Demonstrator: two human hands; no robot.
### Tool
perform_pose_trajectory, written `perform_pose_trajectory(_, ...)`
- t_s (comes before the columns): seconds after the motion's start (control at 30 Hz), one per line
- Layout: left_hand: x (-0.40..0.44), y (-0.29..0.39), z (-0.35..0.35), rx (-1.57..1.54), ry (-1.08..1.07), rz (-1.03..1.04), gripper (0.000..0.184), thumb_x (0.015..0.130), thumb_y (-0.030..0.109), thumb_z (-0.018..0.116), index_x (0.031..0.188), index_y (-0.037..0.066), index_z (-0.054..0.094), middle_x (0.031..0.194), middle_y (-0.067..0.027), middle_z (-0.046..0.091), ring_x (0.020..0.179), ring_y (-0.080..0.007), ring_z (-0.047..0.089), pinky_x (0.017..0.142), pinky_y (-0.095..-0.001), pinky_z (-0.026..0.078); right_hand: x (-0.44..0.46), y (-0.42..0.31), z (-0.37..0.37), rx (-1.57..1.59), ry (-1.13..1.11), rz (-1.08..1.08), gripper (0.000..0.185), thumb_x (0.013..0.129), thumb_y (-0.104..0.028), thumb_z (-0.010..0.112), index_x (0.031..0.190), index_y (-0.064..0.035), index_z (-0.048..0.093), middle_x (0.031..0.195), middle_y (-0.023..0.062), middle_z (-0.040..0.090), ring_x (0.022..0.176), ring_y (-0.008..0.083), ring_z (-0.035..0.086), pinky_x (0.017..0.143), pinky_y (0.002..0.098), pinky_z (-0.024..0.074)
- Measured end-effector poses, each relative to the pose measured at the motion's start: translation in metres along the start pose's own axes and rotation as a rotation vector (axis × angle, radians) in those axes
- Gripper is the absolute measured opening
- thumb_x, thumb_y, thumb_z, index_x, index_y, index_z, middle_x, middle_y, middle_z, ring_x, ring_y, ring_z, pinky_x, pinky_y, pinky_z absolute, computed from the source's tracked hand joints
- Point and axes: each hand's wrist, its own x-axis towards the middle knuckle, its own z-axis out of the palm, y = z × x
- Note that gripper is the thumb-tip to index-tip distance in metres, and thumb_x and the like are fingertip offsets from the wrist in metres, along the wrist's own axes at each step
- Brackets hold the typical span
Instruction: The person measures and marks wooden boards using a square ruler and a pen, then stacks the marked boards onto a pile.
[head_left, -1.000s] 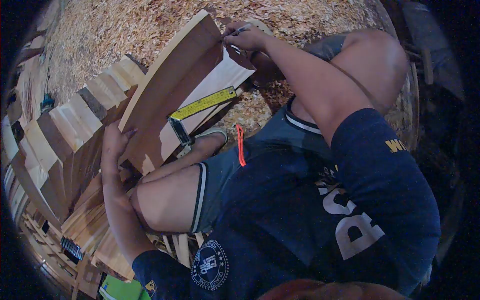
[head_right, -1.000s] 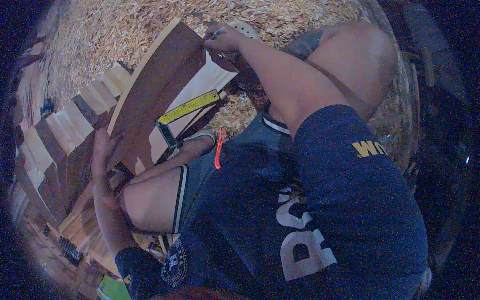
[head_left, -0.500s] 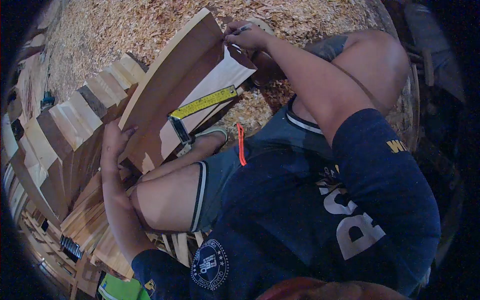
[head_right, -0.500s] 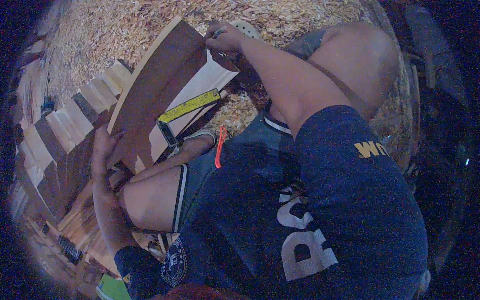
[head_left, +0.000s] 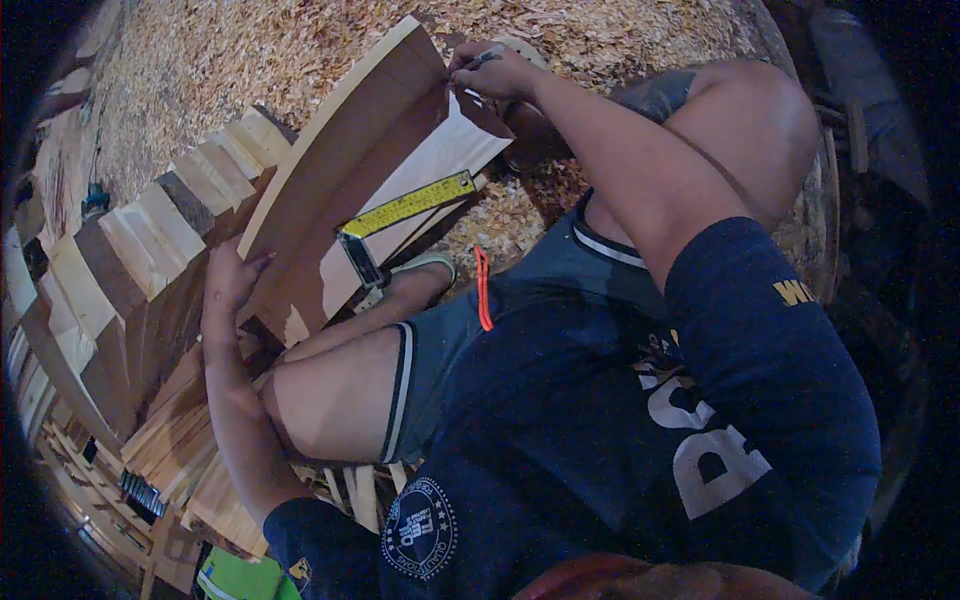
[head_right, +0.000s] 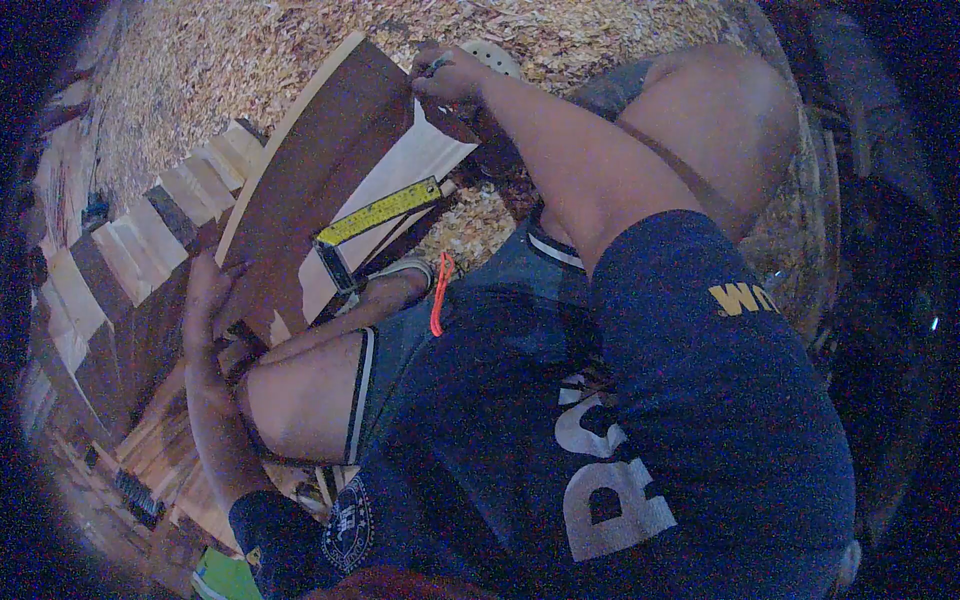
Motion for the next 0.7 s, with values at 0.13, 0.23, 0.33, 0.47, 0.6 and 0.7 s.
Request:
perform_pose_trajectory(0.13,0.0,-0.002,0.001,0.0,0.013,-0.008,0.037,0.079,0.018,0.079,0.112,0.001,0.07,0.099,-0.0196,0.073,0.096,-0.0345,0.071,0.083,-0.0416,0.054,0.002,0.001,0.002,-0.01,0.021,-0.014,0.016,0.089,-0.02,0.065,0.099,-0.0072,0.068,0.091,0.0059,0.073,0.085,0.0156,0.068,0.079,0.0333,0.054)
perform_pose_trajectory(0.23,0.0,-0.002,0.002,-0.014,0.031,0.012,0.036,0.079,0.019,0.079,0.11,0.002,0.07,0.098,-0.02,0.073,0.095,-0.0349,0.071,0.082,-0.0423,0.054,-0.003,-0.01,-0.006,0.034,-0.019,0.086,0.015,0.088,-0.02,0.066,0.096,-0.0071,0.068,0.088,0.0069,0.073,0.084,0.0153,0.068,0.077,0.0334,0.054)
perform_pose_trajectory(0.33,0.003,-0.012,0.006,0.003,0.054,0.01,0.036,0.079,0.019,0.08,0.109,0.002,0.07,0.096,-0.0205,0.072,0.093,-0.0355,0.071,0.081,-0.0425,0.054,-0.004,-0.022,-0.021,-0.048,-0.051,0.191,0.014,0.087,-0.019,0.066,0.094,-0.0072,0.068,0.087,0.0077,0.072,0.083,0.0153,0.068,0.076,0.0333,0.0538)
perform_pose_trajectory(0.47,0.001,-0.01,0.004,0.028,0.032,-0.007,0.037,0.078,0.021,0.081,0.108,0.002,0.07,0.094,-0.0203,0.072,0.09,-0.0357,0.071,0.079,-0.0423,0.054,0.014,0.009,-0.015,-0.094,0.075,0.085,0.013,0.088,-0.017,0.064,0.097,-0.0088,0.069,0.089,0.0079,0.071,0.079,0.0157,0.066,0.074,0.0331,0.0532)
perform_pose_trajectory(0.6,-0.007,0.007,-0.003,0.081,0.025,-0.005,0.039,0.076,0.021,0.082,0.109,0.003,0.07,0.093,-0.0192,0.072,0.089,-0.037,0.07,0.078,-0.043,0.054,0.035,0.041,0.003,-0.25,0.148,-0.136,0.019,0.094,-0.018,0.057,0.106,-0.0103,0.069,0.093,0.0083,0.071,0.079,0.0157,0.065,0.074,0.0334,0.0529)
perform_pose_trajectory(0.7,-0.013,0.007,0.002,0.065,0.103,0.014,0.041,0.076,0.02,0.082,0.112,0.005,0.069,0.095,-0.0189,0.072,0.09,-0.0376,0.069,0.079,-0.0436,0.054,0.031,0.005,0.005,0.143,0.033,0.009,0.023,0.097,-0.022,0.054,0.109,-0.0099,0.069,0.093,0.0085,0.07,0.078,0.017,0.065,0.072,0.034,0.0529)
